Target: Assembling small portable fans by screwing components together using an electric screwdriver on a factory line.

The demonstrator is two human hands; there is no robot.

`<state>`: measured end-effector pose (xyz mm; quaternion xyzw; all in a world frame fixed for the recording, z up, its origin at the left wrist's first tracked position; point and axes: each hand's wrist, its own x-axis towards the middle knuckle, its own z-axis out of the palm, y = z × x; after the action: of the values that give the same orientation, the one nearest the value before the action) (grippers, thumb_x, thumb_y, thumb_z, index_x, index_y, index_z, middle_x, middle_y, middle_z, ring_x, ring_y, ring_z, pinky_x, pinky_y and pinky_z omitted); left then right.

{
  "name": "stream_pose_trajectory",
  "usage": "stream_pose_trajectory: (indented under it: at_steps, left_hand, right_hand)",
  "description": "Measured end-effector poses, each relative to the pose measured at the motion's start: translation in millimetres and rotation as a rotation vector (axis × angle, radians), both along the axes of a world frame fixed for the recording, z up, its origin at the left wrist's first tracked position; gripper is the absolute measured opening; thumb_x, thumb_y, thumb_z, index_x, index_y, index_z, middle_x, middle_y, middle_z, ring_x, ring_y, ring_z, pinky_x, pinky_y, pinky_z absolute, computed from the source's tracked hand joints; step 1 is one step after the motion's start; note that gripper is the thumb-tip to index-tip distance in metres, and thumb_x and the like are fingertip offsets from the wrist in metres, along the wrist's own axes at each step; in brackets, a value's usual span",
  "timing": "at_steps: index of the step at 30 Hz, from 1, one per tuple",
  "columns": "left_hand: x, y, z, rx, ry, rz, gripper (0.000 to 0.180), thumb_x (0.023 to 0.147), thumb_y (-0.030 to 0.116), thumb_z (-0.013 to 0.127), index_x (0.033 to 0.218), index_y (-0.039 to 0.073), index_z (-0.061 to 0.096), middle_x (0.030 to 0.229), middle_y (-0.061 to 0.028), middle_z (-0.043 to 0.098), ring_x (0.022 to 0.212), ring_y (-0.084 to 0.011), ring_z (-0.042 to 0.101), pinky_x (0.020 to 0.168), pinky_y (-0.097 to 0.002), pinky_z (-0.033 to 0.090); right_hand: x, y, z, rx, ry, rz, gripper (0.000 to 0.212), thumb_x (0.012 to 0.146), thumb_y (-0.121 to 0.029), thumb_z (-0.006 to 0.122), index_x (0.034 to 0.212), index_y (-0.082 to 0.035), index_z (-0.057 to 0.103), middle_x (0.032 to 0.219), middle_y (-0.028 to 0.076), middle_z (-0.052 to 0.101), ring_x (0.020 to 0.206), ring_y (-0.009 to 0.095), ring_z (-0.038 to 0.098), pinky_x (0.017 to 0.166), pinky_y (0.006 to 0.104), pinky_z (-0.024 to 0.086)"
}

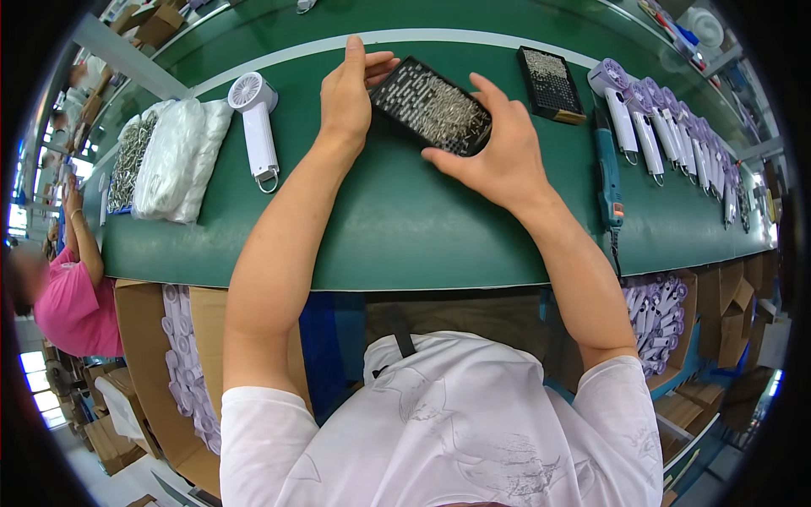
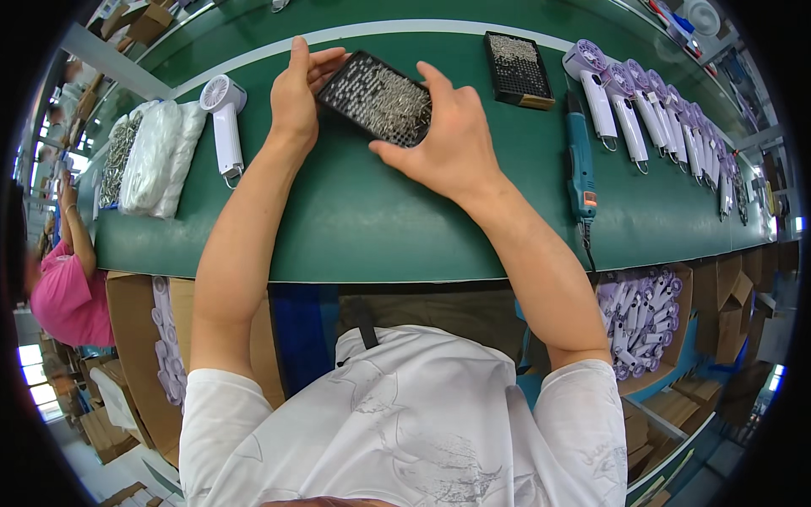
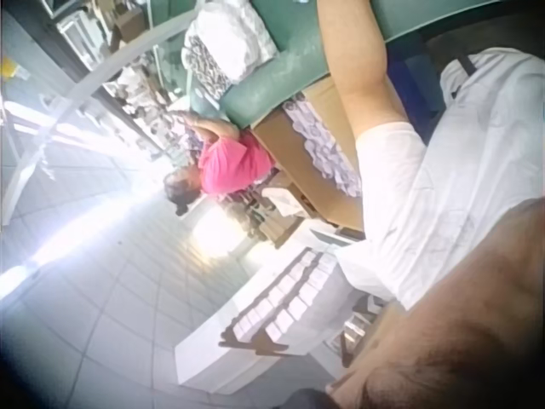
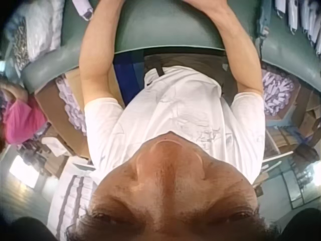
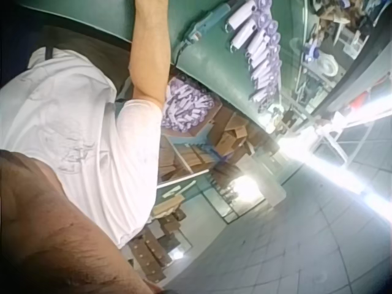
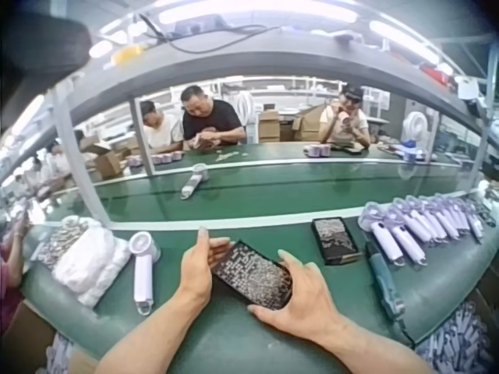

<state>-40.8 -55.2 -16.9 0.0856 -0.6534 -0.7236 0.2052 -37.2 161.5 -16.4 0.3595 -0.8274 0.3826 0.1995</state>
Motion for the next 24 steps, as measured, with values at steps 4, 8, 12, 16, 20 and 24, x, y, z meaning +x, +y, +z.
stream_pose_trajectory:
  at_steps: [4,8,12,16,20,24]
  left_hand:
    - [0.6,2.8,2.0,-0.006,-0.001,-0.009,0.071,0.105,0.056,0.039,0.114,-0.008,0.068,0.110,-0.0171,0.071,0.103,-0.0218,0.065,0.097,-0.0322,0.047]
    - [0.3,-0.4,-0.4,0.005,0.008,-0.035,0.070,0.105,0.055,0.041,0.114,-0.008,0.068,0.110,-0.0164,0.071,0.103,-0.0211,0.065,0.096,-0.0322,0.048]
    - [2.1,2.9,3.1,0.050,0.096,-0.128,0.064,0.104,0.051,0.047,0.113,-0.008,0.069,0.109,-0.0153,0.071,0.100,-0.0195,0.066,0.093,-0.0303,0.049]
    - [5.0,-0.4,3.7,0.075,0.153,-0.093,0.057,0.104,0.046,0.052,0.112,-0.008,0.069,0.105,-0.0130,0.071,0.096,-0.0173,0.066,0.089,-0.0278,0.050]
    - [11.9,21.0,11.4,0.130,0.181,0.044,0.053,0.104,0.042,0.052,0.106,-0.008,0.070,0.101,-0.0102,0.071,0.092,-0.0152,0.064,0.086,-0.0271,0.048]
    - [17.5,37.9,10.6,0.070,0.185,0.114,0.051,0.105,0.041,0.050,0.104,-0.006,0.070,0.100,-0.0084,0.070,0.091,-0.0143,0.060,0.087,-0.0274,0.046]
  right_hand:
    - [-0.3,1.7,-2.6,0.005,0.021,0.012,0.098,0.056,-0.030,0.094,0.135,0.007,0.050,0.108,0.019,0.066,0.096,0.034,0.058,0.087,0.0418,0.051]
    - [0.5,0.3,5.4,-0.016,0.016,-0.031,0.098,0.056,-0.029,0.094,0.135,0.007,0.050,0.108,0.019,0.066,0.096,0.034,0.059,0.086,0.0420,0.051]
    - [1.2,-0.6,0.9,-0.045,0.033,0.026,0.096,0.056,-0.028,0.094,0.134,0.006,0.051,0.111,0.018,0.065,0.097,0.033,0.059,0.087,0.0414,0.051]
    - [1.0,-0.7,8.1,-0.117,0.081,0.059,0.096,0.055,-0.024,0.094,0.136,0.004,0.051,0.116,0.018,0.064,0.102,0.034,0.059,0.090,0.0410,0.050]
    - [3.4,-4.3,5.6,-0.435,-0.114,0.158,0.086,0.071,-0.018,0.090,0.142,0.001,0.046,0.130,0.016,0.060,0.124,0.025,0.056,0.102,0.0365,0.046]
    - [0.8,-9.7,-1.6,-0.799,-0.344,0.206,0.056,0.099,-0.022,0.065,0.144,0.004,0.044,0.140,0.017,0.054,0.131,0.021,0.049,0.111,0.0334,0.037]
